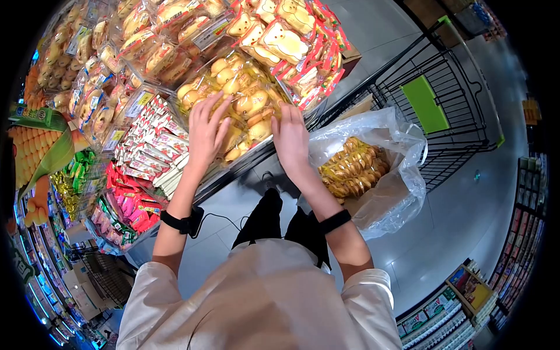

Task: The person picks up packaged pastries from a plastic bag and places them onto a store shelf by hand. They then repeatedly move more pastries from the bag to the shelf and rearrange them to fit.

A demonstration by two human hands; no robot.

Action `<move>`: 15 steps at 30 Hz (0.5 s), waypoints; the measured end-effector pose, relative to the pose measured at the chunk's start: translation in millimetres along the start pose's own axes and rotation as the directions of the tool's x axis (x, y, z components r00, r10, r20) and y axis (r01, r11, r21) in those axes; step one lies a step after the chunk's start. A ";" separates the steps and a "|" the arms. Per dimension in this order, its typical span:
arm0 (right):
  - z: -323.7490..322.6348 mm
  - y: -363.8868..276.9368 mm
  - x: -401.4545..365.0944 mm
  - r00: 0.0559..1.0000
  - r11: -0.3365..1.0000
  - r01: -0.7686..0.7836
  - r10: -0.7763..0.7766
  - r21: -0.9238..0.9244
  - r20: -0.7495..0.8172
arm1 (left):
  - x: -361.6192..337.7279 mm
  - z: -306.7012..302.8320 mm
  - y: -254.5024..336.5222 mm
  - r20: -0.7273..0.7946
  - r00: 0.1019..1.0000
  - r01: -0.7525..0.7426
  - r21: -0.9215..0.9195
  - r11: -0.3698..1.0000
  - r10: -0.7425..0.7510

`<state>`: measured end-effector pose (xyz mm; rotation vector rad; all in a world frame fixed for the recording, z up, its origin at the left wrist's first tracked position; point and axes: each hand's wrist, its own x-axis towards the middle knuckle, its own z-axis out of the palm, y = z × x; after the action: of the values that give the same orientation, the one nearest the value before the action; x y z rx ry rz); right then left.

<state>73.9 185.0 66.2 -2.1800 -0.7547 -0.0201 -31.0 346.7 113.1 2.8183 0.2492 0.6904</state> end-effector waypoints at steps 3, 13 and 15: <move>-44.6 1.3 -13.7 0.986 0.954 -0.163 0.166 0.252 0.008 | -9.6 -10.4 12.2 -0.224 0.965 0.117 -0.084 0.990 -0.133; -136.1 174.7 -153.0 0.669 0.667 -0.733 0.742 0.132 -0.034 | -28.2 93.0 179.6 0.503 0.856 0.300 -0.673 0.677 0.121; -134.1 196.8 -167.1 0.580 0.572 -0.810 0.814 0.129 0.030 | -36.8 145.0 197.3 0.621 0.767 0.376 -0.638 0.672 0.161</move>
<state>70.4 -91.7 -23.4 -2.1941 0.3420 0.4592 26.9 123.3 23.3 2.0227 0.0011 -0.2273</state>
